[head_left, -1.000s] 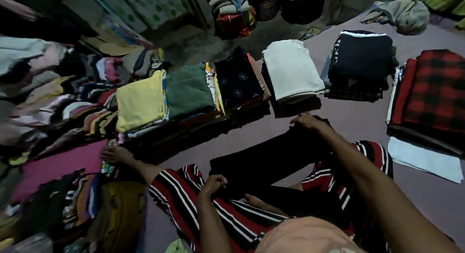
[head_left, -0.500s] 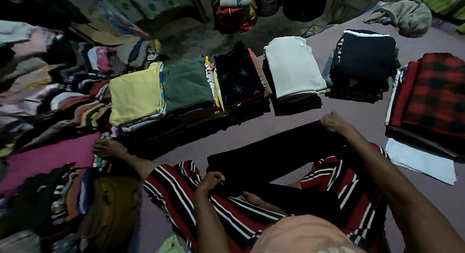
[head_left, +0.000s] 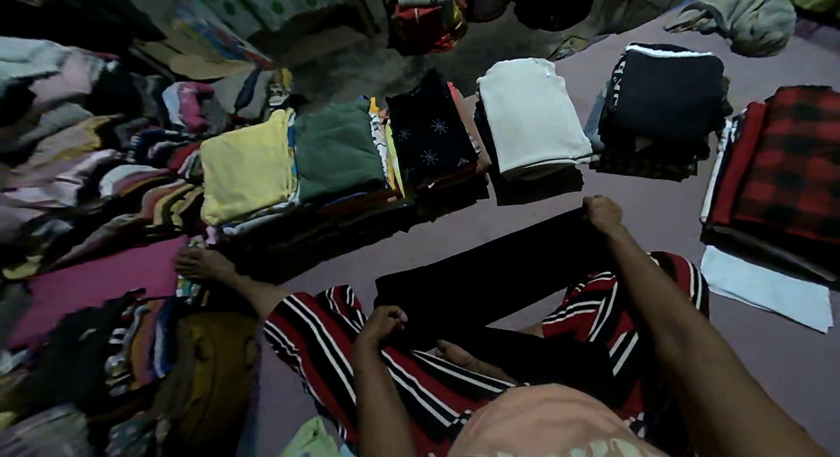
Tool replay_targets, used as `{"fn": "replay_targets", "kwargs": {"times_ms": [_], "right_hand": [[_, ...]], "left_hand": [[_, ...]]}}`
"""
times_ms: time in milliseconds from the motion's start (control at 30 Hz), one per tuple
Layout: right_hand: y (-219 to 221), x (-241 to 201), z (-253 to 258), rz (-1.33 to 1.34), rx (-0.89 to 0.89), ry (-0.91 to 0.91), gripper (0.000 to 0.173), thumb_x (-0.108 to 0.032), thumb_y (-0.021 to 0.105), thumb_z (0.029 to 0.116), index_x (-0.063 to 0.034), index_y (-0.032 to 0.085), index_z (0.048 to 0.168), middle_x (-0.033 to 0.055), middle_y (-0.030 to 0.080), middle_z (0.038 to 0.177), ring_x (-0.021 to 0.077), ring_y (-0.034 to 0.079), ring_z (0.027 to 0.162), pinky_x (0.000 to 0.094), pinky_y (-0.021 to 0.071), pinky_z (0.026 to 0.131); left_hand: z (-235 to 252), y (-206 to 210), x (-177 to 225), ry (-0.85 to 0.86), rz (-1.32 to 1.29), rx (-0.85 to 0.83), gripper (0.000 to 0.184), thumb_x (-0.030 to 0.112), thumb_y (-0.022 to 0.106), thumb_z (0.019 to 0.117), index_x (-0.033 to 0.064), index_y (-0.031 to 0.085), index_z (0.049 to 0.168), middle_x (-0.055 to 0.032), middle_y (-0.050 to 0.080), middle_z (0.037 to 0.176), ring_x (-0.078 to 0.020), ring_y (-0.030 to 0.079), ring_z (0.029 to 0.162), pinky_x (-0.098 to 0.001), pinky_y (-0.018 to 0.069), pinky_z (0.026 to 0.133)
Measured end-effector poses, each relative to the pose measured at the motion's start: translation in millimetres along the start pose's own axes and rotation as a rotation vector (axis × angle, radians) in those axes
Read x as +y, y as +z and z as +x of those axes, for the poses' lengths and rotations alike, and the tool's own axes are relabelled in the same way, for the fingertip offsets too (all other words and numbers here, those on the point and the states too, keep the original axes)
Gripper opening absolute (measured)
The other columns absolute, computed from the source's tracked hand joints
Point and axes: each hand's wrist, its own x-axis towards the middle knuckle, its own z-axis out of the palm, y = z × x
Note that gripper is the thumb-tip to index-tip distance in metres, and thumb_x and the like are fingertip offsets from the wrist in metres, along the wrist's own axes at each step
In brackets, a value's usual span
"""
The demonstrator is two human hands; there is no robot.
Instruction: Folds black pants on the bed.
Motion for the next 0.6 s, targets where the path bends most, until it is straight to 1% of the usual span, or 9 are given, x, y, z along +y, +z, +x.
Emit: {"fn": "replay_targets", "kwargs": {"times_ms": [67,167,233,333,400,433,467,533,600], "right_hand": [[5.0,4.9,4.7,0.053,0.101,0.049,0.034,-0.010,0.066,0.0971,0.0043,0.063,0.128,0.0327,0.057,0.133,0.0508,0.054,0.127,0.0664,0.0460,0.098],[-2.9,4.4,-3.5,0.150,0.149,0.101,0.045,-0.007,0.066,0.0961,0.0040,0.056,0.138,0.0341,0.053,0.139,0.0519,0.050,0.132,0.0680,0.0427,0.102],[-13.4,0.2,-18.4,0.173,0.125,0.078,0.039,-0.012,0.065,0.0987,0.0040,0.059,0.134,0.0326,0.057,0.136,0.0506,0.054,0.129,0.0671,0.0435,0.103],[-24.3,-11.2,-68.7,0.204,-0.091,-0.094,0.042,-0.029,0.066,0.1012,0.0045,0.065,0.126,0.0296,0.065,0.123,0.0459,0.062,0.119,0.0642,0.0453,0.103],[-16.3,-20.1,-119.6,0.201,-0.321,-0.261,0.049,-0.040,0.073,0.0953,0.0030,0.069,0.119,0.0263,0.069,0.114,0.0421,0.066,0.110,0.0632,0.0483,0.100],[-10.3,-23.9,-147.7,0.171,-0.447,-0.374,0.052,-0.042,0.078,0.0908,0.0023,0.070,0.117,0.0248,0.069,0.114,0.0410,0.065,0.111,0.0629,0.0477,0.101],[-1.5,-24.5,-173.3,0.120,-0.548,-0.521,0.057,-0.046,0.081,0.0855,0.0007,0.072,0.117,0.0223,0.069,0.117,0.0398,0.063,0.116,0.0630,0.0445,0.105],[15.6,-24.0,-213.2,0.016,-0.692,-0.763,0.069,-0.052,0.084,0.0778,-0.0015,0.071,0.122,0.0220,0.060,0.141,0.0442,0.042,0.143,0.0678,0.0215,0.119],[27.4,-21.6,-238.1,0.032,-0.784,-0.847,0.053,-0.034,0.085,0.0823,0.0002,0.071,0.120,0.0231,0.054,0.147,0.0439,0.035,0.148,0.0679,0.0119,0.122]], "left_hand": [[2.0,1.2,0.2,0.000,0.010,0.000,0.012,-0.005,0.065,0.0919,-0.0034,0.069,0.103,-0.0178,0.067,0.100,-0.0259,0.063,0.090,-0.0471,0.0515,0.085],[2.2,0.5,0.4,0.002,0.004,-0.005,0.012,-0.006,0.064,0.0915,-0.0040,0.069,0.103,-0.0178,0.067,0.099,-0.0256,0.062,0.089,-0.0466,0.0510,0.083],[1.8,-0.1,1.2,-0.002,0.007,-0.006,0.012,-0.005,0.065,0.0919,-0.0036,0.069,0.103,-0.0171,0.067,0.098,-0.0249,0.062,0.089,-0.0460,0.0510,0.083],[0.0,-1.5,2.6,0.007,0.002,-0.015,0.014,-0.005,0.064,0.0926,-0.0036,0.069,0.105,-0.0178,0.067,0.102,-0.0255,0.063,0.091,-0.0473,0.0514,0.085],[-0.5,-1.3,1.5,0.010,-0.003,-0.011,0.014,-0.004,0.064,0.0919,-0.0035,0.069,0.105,-0.0178,0.068,0.103,-0.0258,0.063,0.092,-0.0478,0.0515,0.086],[-0.4,-1.2,1.0,0.011,-0.006,-0.013,0.014,-0.004,0.065,0.0918,-0.0037,0.069,0.105,-0.0179,0.068,0.103,-0.0258,0.063,0.093,-0.0478,0.0515,0.086],[0.0,-1.1,-0.1,0.014,-0.010,-0.014,0.014,-0.004,0.065,0.0916,-0.0040,0.069,0.105,-0.0180,0.067,0.103,-0.0258,0.063,0.093,-0.0478,0.0516,0.086],[-1.3,-1.1,-0.5,0.021,-0.020,-0.020,0.015,-0.005,0.064,0.0917,-0.0048,0.068,0.107,-0.0188,0.067,0.104,-0.0263,0.063,0.092,-0.0477,0.0512,0.086],[-1.6,-1.4,-0.1,0.029,-0.001,-0.021,0.016,-0.004,0.064,0.0921,-0.0048,0.068,0.107,-0.0196,0.067,0.105,-0.0274,0.064,0.094,-0.0486,0.0515,0.087]]}}
